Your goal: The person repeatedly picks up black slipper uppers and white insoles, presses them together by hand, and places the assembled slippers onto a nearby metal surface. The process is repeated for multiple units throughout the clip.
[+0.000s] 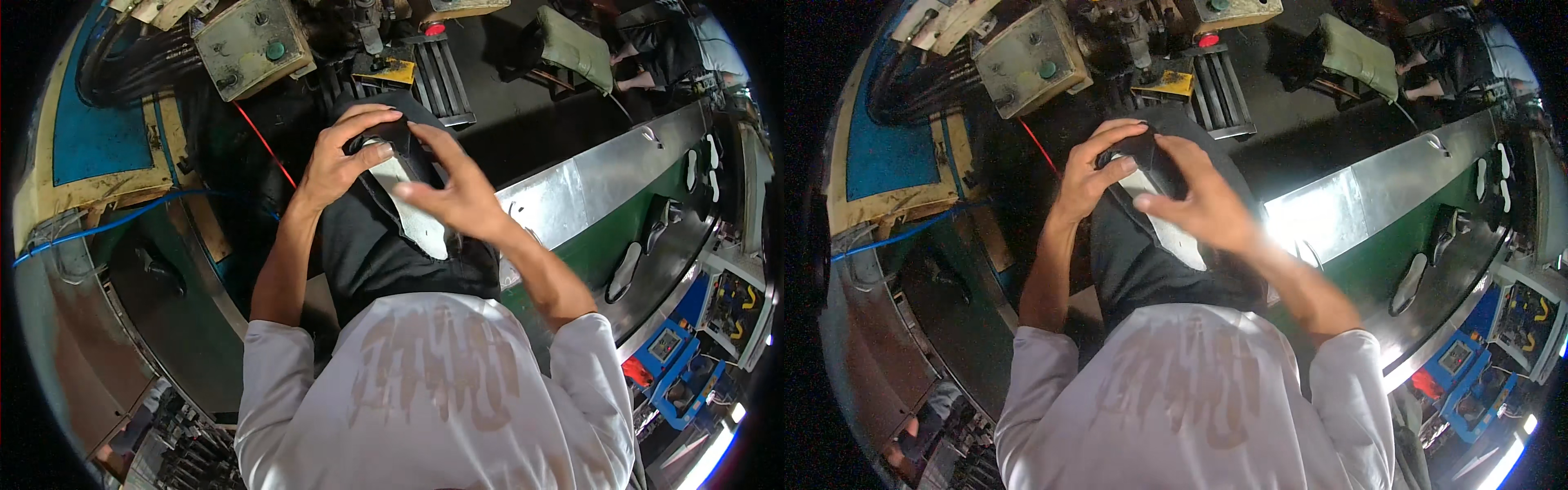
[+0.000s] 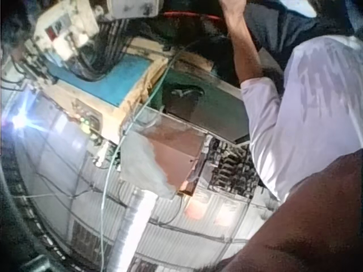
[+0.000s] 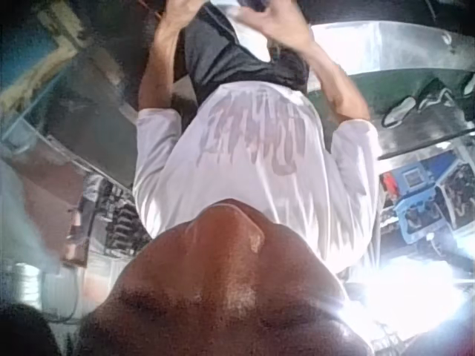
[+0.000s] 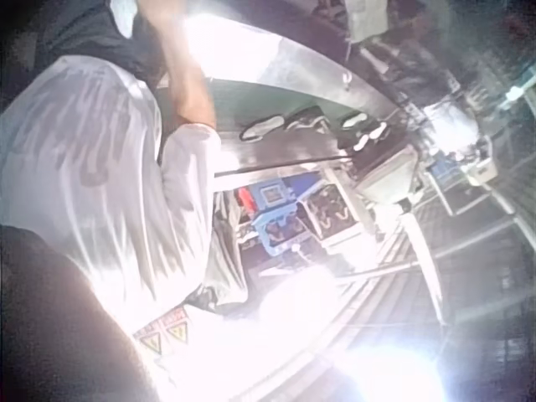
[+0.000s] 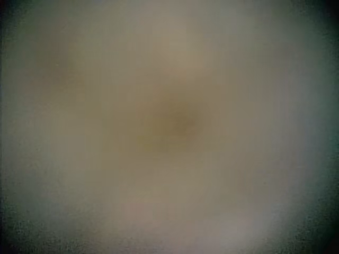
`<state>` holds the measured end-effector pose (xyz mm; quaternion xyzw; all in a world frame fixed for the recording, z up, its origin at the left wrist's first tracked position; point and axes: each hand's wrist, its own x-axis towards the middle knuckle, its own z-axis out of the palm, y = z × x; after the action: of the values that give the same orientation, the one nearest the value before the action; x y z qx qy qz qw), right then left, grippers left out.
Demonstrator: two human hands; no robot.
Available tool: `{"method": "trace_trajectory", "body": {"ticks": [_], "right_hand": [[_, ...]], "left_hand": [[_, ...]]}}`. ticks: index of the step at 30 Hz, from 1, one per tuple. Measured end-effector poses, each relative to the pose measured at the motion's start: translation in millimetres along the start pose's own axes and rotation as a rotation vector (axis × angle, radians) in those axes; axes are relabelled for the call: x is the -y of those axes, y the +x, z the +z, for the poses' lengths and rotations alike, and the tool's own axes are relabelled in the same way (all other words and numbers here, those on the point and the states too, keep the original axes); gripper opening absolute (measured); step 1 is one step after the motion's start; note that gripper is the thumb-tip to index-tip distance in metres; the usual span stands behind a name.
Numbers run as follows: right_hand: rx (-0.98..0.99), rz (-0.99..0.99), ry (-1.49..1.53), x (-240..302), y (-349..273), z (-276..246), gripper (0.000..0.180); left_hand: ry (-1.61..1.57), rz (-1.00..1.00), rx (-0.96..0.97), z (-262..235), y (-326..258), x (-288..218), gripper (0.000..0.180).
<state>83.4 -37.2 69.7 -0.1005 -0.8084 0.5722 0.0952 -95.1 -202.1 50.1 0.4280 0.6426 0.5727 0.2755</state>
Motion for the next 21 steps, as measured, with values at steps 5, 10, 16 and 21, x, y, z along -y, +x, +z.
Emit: {"method": "trace_trajectory", "body": {"ticks": [5,10,16,21], "right_hand": [[0.300,0.216,0.329,2.5,38.7,-53.1,0.085],[0.373,0.147,0.151,-1.4,54.7,-64.7,0.078],[0.287,0.188,0.202,-15.8,51.5,-62.0,0.069],[0.264,0.217,0.135,-33.8,45.1,-68.0,0.065]], "left_hand": [[-0.084,0.062,0.075,6.6,11.5,-2.5,0.055],[-0.082,0.016,0.174,6.6,28.0,0.2,0.059],[-0.280,-0.065,0.133,23.3,37.5,5.6,0.047],[-0.386,-0.241,0.183,34.9,40.1,14.2,0.046]]}}
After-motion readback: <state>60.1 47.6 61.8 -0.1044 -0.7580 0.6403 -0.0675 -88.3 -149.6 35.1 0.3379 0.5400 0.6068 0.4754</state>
